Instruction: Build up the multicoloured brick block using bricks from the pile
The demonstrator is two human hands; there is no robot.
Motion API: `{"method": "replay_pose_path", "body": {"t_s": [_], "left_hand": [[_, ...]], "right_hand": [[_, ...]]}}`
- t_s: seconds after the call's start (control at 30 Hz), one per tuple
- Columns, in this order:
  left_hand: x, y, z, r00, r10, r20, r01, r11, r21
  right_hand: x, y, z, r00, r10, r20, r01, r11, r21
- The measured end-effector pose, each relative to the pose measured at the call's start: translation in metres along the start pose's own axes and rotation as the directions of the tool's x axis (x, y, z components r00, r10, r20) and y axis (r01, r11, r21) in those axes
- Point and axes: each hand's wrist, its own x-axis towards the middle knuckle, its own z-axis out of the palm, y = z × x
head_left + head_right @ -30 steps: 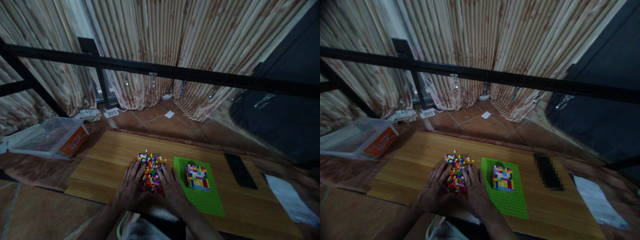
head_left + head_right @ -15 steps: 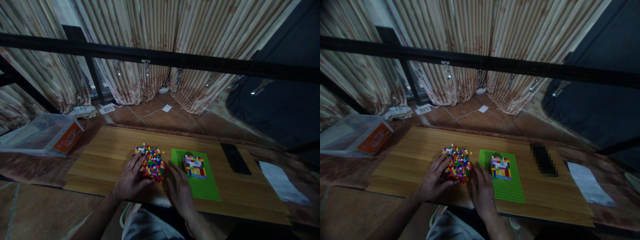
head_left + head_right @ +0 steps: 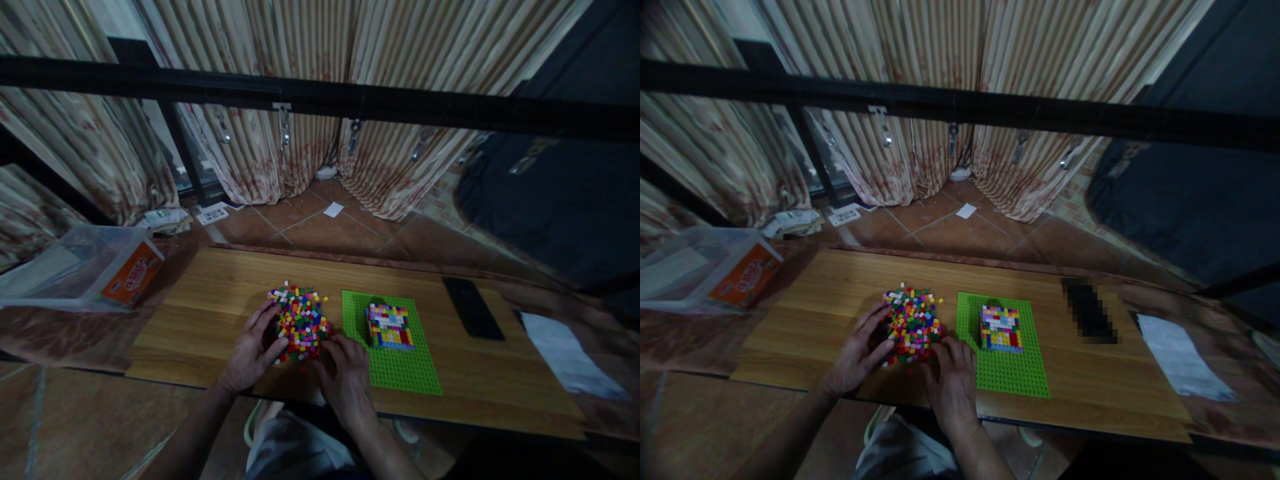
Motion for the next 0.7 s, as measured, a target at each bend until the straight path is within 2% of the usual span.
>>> {"method": "replay_pose_path", "body": {"t_s": [0.4, 0.7], "left_hand": [[0.002, -0.002, 0.002, 1.0, -0.004, -0.007, 0.004, 0.999, 0.051], [0.003, -0.006, 0.003, 1.0, 0.0, 0.0, 0.0, 0.997, 0.082]], "right_hand": [[0.007, -0.012, 0.007, 0.997, 0.068, -0.038, -0.068, 0.998, 0.002], [0.008, -0.008, 0.014, 0.995, 0.023, -0.092, -0.023, 1.0, -0.003]]}}
